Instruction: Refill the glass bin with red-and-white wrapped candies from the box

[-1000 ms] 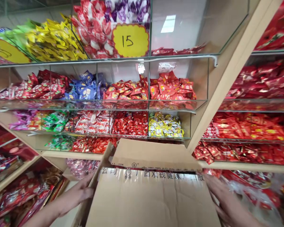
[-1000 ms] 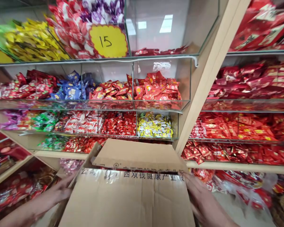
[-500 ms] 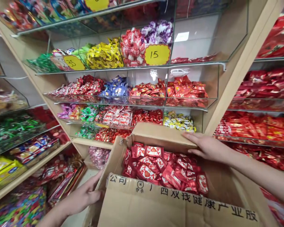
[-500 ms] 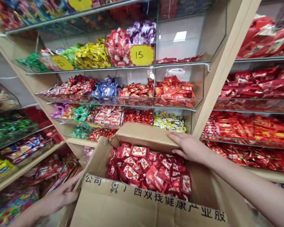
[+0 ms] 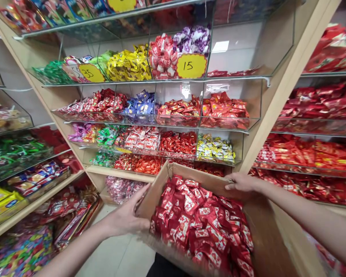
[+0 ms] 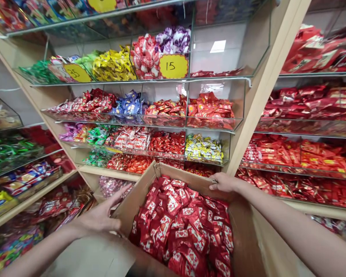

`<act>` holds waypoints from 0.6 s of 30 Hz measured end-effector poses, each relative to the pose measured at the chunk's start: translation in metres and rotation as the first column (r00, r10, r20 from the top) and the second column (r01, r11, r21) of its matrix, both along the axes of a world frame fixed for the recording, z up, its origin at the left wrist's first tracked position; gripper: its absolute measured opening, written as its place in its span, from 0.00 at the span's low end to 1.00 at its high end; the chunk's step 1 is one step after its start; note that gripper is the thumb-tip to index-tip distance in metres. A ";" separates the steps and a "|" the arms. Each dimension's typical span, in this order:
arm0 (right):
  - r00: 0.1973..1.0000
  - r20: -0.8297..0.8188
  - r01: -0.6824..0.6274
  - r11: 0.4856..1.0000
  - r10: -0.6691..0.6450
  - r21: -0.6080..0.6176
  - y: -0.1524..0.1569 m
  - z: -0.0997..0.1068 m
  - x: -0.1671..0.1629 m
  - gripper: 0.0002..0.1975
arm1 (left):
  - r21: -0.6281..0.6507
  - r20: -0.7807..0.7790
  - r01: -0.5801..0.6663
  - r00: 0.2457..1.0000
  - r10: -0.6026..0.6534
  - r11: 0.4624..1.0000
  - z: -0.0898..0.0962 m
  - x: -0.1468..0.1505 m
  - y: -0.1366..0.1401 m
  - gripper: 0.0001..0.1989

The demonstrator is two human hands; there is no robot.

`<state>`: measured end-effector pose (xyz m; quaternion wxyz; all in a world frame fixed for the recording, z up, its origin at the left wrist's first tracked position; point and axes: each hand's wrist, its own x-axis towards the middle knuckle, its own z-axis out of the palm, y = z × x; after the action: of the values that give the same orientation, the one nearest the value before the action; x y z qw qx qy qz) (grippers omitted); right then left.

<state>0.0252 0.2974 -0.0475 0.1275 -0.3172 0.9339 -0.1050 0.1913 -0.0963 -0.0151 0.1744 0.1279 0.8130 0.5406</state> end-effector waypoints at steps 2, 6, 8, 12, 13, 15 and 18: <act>0.999 0.029 0.035 0.999 -0.035 0.012 0.005 -0.014 -0.012 0.12 | -0.185 0.059 0.102 0.994 -0.092 0.978 0.006 -0.001 -0.005 0.54; 0.992 0.043 0.120 0.991 -0.122 0.056 0.014 -0.032 -0.032 0.14 | -0.465 0.115 0.251 0.968 -0.223 0.849 0.020 -0.011 -0.004 0.52; 0.985 0.017 0.168 0.982 -0.170 0.085 0.019 -0.035 -0.037 0.17 | -0.403 0.241 0.360 0.929 -0.282 0.841 0.026 -0.017 0.002 0.51; 0.972 -0.019 0.234 0.963 -0.234 0.136 0.022 -0.023 -0.041 0.21 | -0.270 0.436 0.429 0.853 -0.288 0.862 0.032 -0.019 0.011 0.49; 0.970 -0.027 0.242 0.959 -0.240 0.146 0.021 -0.016 -0.042 0.21 | -0.246 0.455 0.422 0.845 -0.280 0.873 0.033 -0.017 0.012 0.49; 0.969 -0.039 0.247 0.955 -0.244 0.164 0.013 0.002 -0.045 0.22 | -0.265 0.461 0.397 0.853 -0.246 0.879 0.030 -0.014 0.008 0.48; 0.975 -0.091 0.218 0.947 -0.202 0.236 -0.006 0.029 -0.049 0.25 | -0.502 0.207 0.310 0.949 -0.236 0.807 0.014 -0.010 -0.005 0.39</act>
<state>-0.0235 0.2909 -0.0185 0.1231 -0.2011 0.9718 0.0086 0.1815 -0.1014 -0.0009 0.3332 0.1540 0.8894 0.2725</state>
